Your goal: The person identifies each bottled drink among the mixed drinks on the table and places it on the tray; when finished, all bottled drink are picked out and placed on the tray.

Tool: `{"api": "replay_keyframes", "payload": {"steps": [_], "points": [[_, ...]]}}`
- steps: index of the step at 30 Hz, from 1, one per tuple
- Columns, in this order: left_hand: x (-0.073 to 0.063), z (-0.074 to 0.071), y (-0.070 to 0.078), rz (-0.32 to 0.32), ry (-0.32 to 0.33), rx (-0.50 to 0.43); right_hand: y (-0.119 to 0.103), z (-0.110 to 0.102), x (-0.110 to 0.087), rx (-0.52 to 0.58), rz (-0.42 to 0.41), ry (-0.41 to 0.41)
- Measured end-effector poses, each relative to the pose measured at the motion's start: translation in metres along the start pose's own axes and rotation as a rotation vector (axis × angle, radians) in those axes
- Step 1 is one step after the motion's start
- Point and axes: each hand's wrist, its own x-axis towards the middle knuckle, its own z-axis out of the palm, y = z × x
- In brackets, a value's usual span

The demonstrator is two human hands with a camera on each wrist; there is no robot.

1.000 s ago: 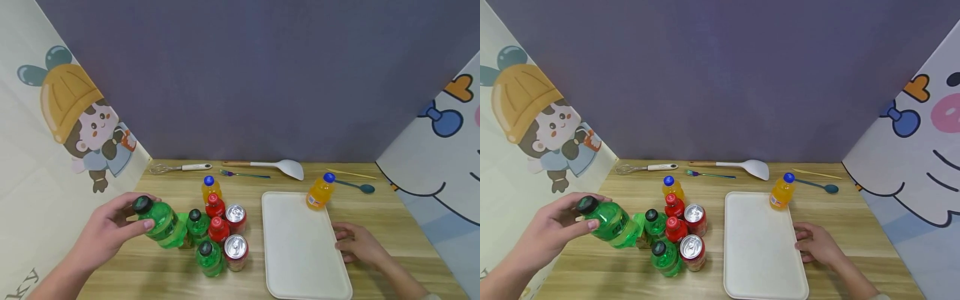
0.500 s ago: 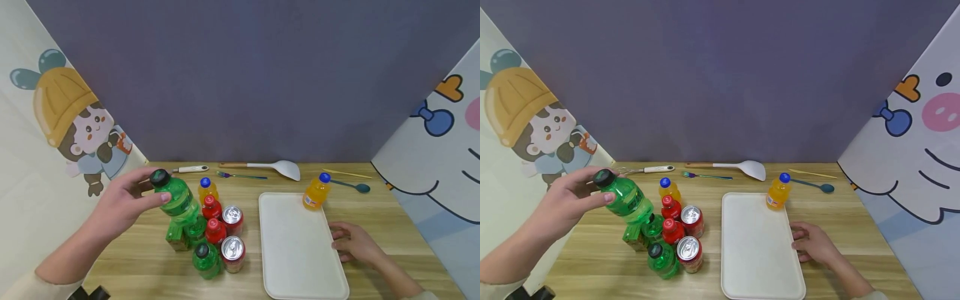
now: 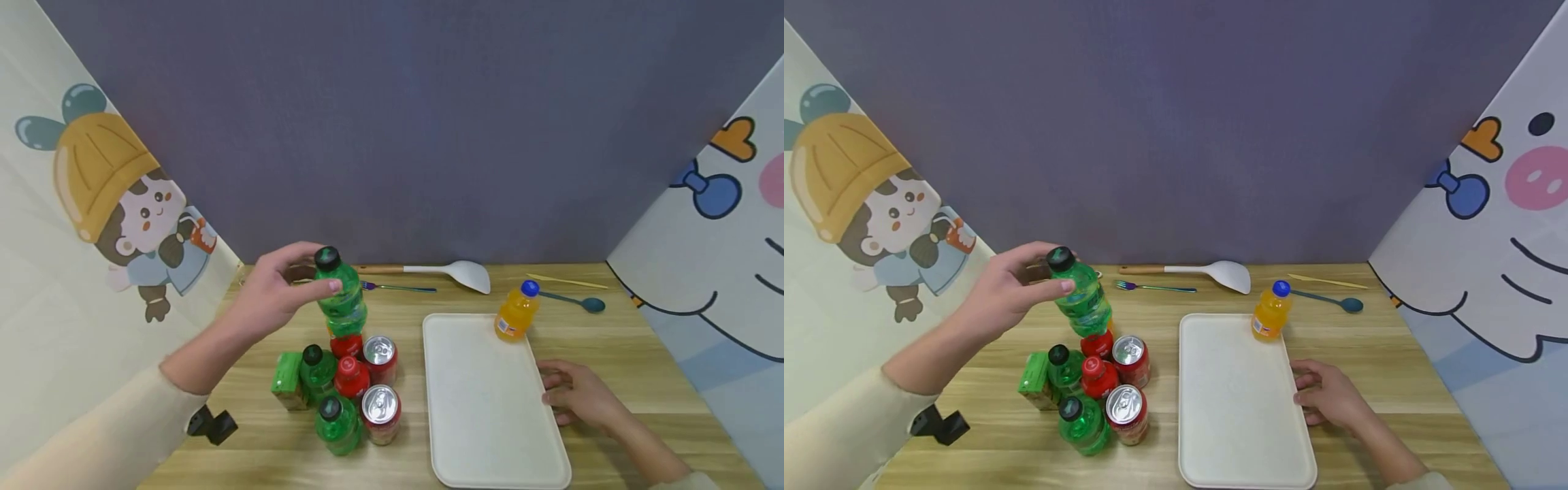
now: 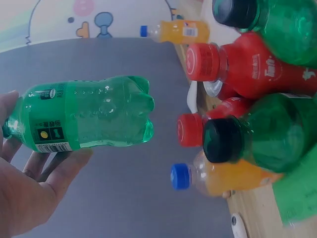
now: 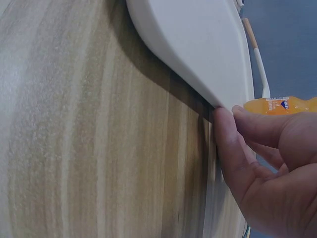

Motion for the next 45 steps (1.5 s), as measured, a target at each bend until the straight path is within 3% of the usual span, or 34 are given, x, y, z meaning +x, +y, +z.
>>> {"api": "replay_keyframes", "payload": {"steps": [14,23,31,45], "points": [[0.057,0.054,-0.010,0.001,-0.094,-0.046,-0.003,-0.003,0.000,0.017,0.000,0.007],[0.085,0.090,-0.006,0.037,-0.121,0.018,-0.005,-0.004,-0.002,0.027,-0.023,0.008],[0.101,0.122,-0.003,0.033,-0.189,0.102,-0.003,0.001,-0.004,0.022,-0.043,0.003],[0.117,0.189,-0.005,0.009,-0.303,0.117,0.001,0.000,-0.006,0.035,-0.045,-0.017]]}}
